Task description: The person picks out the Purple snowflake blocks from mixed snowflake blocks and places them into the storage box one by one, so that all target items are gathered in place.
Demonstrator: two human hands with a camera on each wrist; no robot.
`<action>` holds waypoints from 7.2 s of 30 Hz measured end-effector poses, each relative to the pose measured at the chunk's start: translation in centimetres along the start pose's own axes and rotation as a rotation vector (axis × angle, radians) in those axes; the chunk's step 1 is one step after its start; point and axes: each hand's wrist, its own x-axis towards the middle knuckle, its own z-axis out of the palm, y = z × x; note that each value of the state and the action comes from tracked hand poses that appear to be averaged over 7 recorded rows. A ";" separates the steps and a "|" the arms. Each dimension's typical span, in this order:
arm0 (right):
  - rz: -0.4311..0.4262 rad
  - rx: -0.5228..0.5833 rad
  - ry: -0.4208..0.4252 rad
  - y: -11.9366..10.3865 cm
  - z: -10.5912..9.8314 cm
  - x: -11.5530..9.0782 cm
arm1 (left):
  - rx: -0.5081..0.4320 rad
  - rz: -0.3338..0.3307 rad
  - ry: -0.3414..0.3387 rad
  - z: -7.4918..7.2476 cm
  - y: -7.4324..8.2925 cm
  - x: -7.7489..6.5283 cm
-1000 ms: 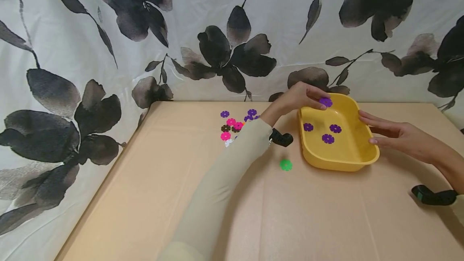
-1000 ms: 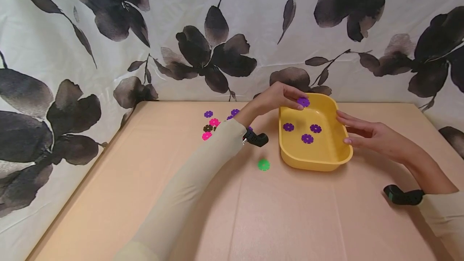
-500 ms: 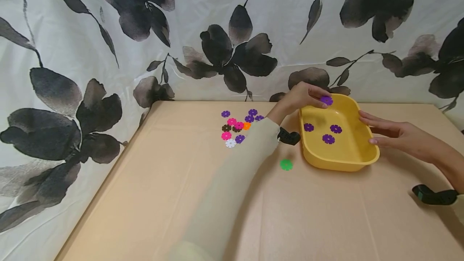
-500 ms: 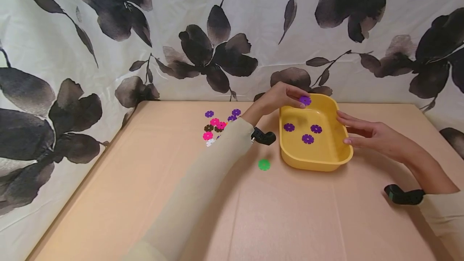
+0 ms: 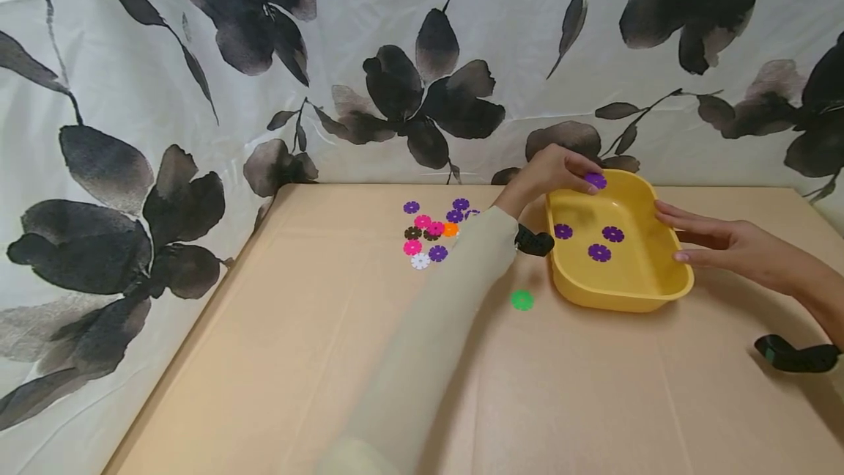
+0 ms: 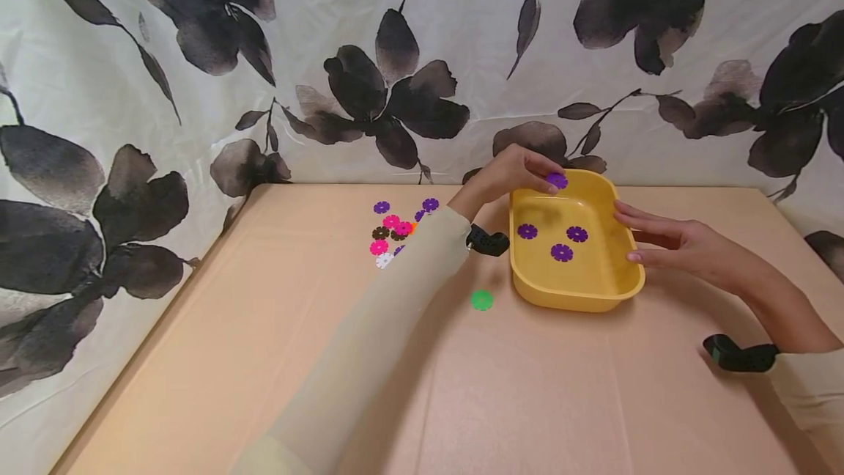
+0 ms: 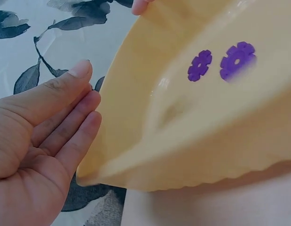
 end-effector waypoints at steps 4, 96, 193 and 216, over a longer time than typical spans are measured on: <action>-0.004 -0.008 -0.015 0.2 -0.5 0.8 | 0.049 -0.005 -0.014 -0.2 0.3 0.9; -0.018 -0.047 -0.027 0.7 -2.0 2.6 | 0.119 0.042 -0.076 -10.5 -9.6 -14.9; -0.039 -0.052 -0.036 0.7 -2.1 3.0 | -0.202 0.024 0.082 -8.8 -9.7 -16.9; -0.056 -0.024 -0.036 0.8 -2.0 2.9 | -0.255 0.120 -0.011 -6.9 -7.8 -15.0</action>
